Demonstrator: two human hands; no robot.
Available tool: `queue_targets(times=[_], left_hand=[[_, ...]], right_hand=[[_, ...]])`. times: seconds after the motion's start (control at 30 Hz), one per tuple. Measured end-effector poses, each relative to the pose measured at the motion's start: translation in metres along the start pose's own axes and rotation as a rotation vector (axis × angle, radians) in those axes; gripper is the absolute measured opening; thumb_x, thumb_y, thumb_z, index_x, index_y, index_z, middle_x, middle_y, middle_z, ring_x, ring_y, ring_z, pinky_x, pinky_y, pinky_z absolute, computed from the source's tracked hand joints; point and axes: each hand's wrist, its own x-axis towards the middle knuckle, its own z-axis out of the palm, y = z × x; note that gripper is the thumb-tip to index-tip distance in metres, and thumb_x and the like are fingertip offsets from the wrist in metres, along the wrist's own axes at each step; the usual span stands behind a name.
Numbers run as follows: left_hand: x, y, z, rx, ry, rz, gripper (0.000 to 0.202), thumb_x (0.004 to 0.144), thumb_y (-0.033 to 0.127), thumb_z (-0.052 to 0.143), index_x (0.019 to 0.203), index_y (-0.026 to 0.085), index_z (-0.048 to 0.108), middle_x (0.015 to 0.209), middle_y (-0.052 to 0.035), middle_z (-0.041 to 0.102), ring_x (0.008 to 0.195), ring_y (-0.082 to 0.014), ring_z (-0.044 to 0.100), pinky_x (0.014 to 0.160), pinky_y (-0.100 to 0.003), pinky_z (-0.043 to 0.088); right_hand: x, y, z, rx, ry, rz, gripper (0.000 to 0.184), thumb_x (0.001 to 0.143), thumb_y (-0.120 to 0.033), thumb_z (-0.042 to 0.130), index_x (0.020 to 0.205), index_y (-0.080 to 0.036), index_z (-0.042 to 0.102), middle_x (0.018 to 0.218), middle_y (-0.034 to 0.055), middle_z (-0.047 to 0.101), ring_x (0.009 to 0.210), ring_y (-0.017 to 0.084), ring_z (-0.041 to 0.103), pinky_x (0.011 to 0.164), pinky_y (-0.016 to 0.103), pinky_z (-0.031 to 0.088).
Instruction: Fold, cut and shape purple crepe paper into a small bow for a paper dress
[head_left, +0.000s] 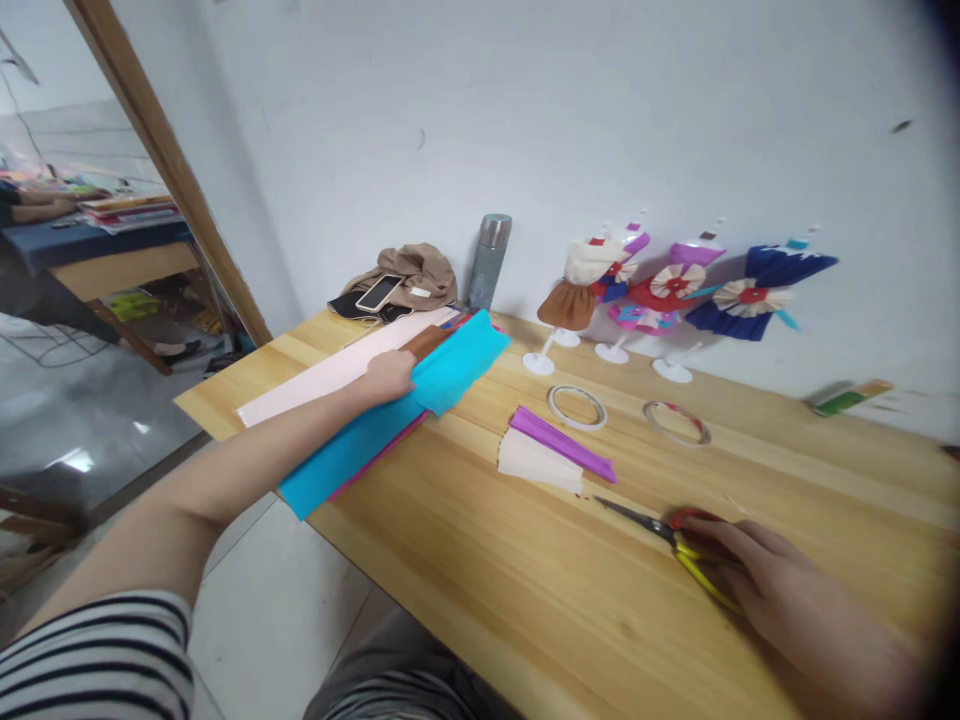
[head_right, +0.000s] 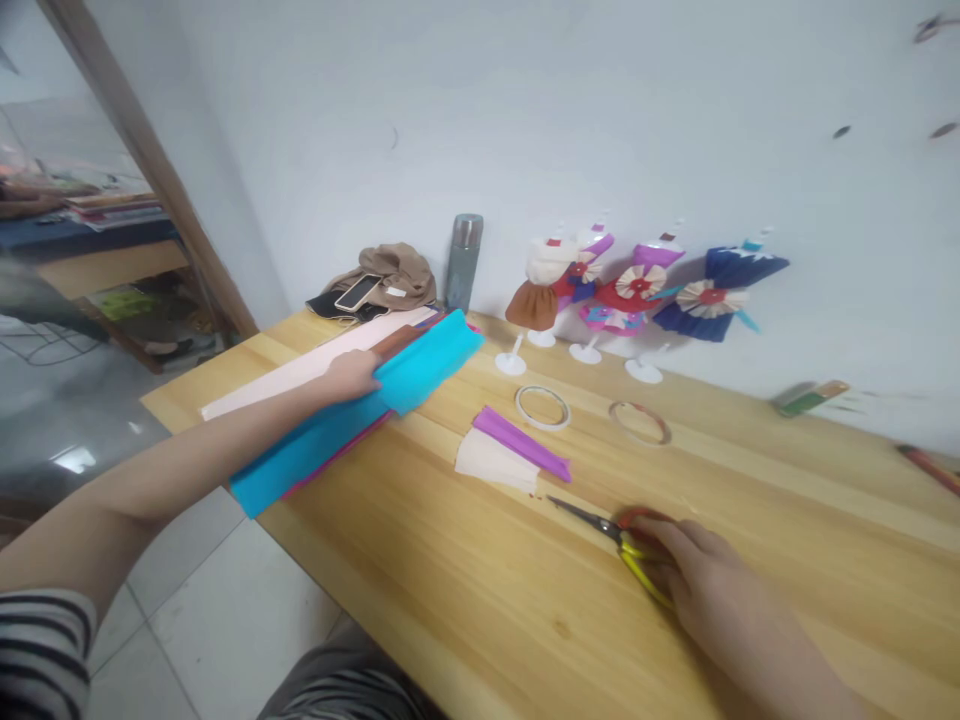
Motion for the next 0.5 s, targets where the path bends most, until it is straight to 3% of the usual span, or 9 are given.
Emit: queue_targets(times=[0.13,0.23,0.5], left_hand=[[0.013,-0.007,-0.007,-0.062,-0.034,-0.079,0.012,0.071,0.026,0.062,0.079,0.018,0.064,0.065,-0.002,0.06,0.072,-0.0192,0.06,0.065,-0.027,0.04],[0.02,-0.012,-0.015,-0.103,-0.047,-0.097,0.012,0.07,0.027,0.062,0.064,0.019,0.056,0.061,-0.002,0.055,0.068,-0.0187,0.056,0.06,-0.027,0.036],[0.019,-0.01,-0.038,-0.259,-0.077,-0.136,0.017,0.075,0.032,0.059,0.066,0.018,0.054,0.065,-0.0004,0.056,0.062,-0.0147,0.052,0.055,-0.026,0.035]], right_hand=[[0.0,0.005,-0.002,-0.018,-0.025,-0.021,0.019,0.081,-0.04,0.053,0.091,-0.045,0.068,0.11,0.0168,0.069,0.102,0.033,0.068,0.092,0.048,0.049],[-0.001,0.005,-0.003,-0.043,-0.024,-0.034,0.021,0.081,-0.039,0.053,0.092,-0.043,0.07,0.11,0.0175,0.07,0.102,0.035,0.068,0.093,0.05,0.049],[0.001,0.016,0.004,-0.111,0.048,-0.069,0.029,0.083,-0.039,0.045,0.095,-0.03,0.07,0.106,0.0153,0.073,0.097,0.033,0.07,0.09,0.05,0.054]])
